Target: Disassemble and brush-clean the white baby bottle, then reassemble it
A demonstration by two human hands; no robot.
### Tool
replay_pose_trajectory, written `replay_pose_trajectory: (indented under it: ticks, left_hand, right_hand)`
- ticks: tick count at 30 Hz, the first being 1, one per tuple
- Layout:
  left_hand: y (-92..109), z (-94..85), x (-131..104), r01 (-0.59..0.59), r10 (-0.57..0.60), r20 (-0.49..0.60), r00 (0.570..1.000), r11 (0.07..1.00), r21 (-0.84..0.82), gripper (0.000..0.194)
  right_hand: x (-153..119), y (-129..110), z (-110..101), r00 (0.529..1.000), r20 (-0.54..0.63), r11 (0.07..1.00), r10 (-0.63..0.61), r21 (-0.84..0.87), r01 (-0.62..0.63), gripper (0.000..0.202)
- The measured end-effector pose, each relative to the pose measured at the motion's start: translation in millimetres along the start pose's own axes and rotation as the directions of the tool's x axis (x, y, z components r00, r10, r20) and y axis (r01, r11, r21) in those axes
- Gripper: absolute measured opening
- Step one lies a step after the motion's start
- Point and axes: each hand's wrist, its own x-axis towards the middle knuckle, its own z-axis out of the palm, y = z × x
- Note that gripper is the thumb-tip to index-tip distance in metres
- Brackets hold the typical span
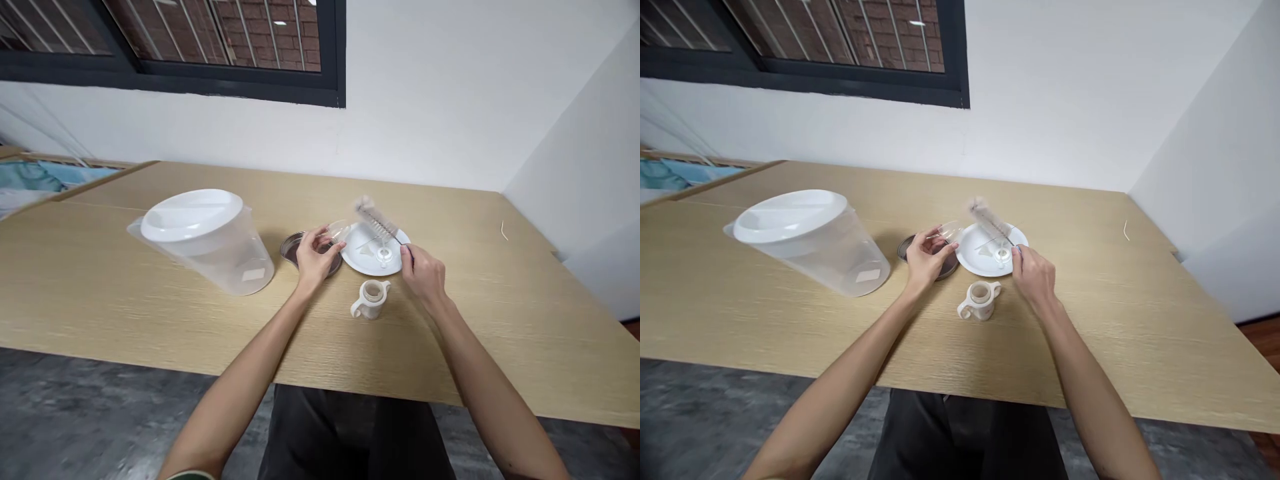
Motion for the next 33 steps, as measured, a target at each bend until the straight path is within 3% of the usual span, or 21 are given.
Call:
replay_pose_trajectory:
  ticks: [3, 6, 9, 13, 16, 20, 27, 33]
  left_hand:
    - [0.0, 0.2, 0.0, 0.01, -0.01, 0.005, 1.0, 1.0, 0.001, 0.061]
    - [0.2, 0.1, -0.7, -0.018, 0.018, 0.004, 1.0, 1.0, -0.005, 0.062]
    - [-0.3, -0.1, -0.2, -0.033, 0.033, -0.016, 0.999, 0.999, -0.024, 0.061]
    - [-0.3, -0.2, 1.2, -0.013, 0.012, -0.013, 1.0, 0.998, -0.054, 0.062]
    - [2.2, 0.3, 0.6, -0.005, 0.004, -0.015, 1.0, 0.996, -0.087, 0.067]
    - [7.5, 1.6, -0.9, -0.003, 0.002, -0.006, 1.0, 0.993, -0.121, 0.063]
    - [8.2, 1.6, 0.9, -0.009, 0.008, -0.008, 1.0, 0.986, -0.164, 0.066]
    - [9.3, -0.9, -0.8, -0.027, 0.029, 0.023, 0.999, 0.998, -0.053, 0.063]
  right_hand:
    - [-0.4, -2.3, -3.0, 0.998, -0.057, 0.996, -0.035, 0.078, 0.04, 0.041]
    - [-1.9, -10.6, -3.9, 0.995, 0.018, 0.989, -0.098, 0.112, 0.095, 0.04]
    - [-1.9, -12.9, -2.5, 0.995, 0.086, 0.996, -0.046, 0.078, 0.039, 0.042]
    - [-0.2, -8.2, -3.3, 0.998, 0.029, 0.995, 0.052, 0.078, -0.054, 0.044]
    - [-1.2, -11.5, -5.4, 1.0, -0.002, 0.986, 0.028, 0.164, -0.027, 0.046]
    - [-3.7, -20.7, -4.6, 0.995, 0.084, 0.984, -0.055, 0.174, 0.04, 0.044]
    - [-0.9, -13.2, -3.2, 0.995, 0.061, 0.991, 0.083, 0.104, -0.089, 0.047]
    - [-2.9, -17.3, -3.3, 0.998, 0.068, 0.985, 0.001, 0.174, -0.013, 0.048]
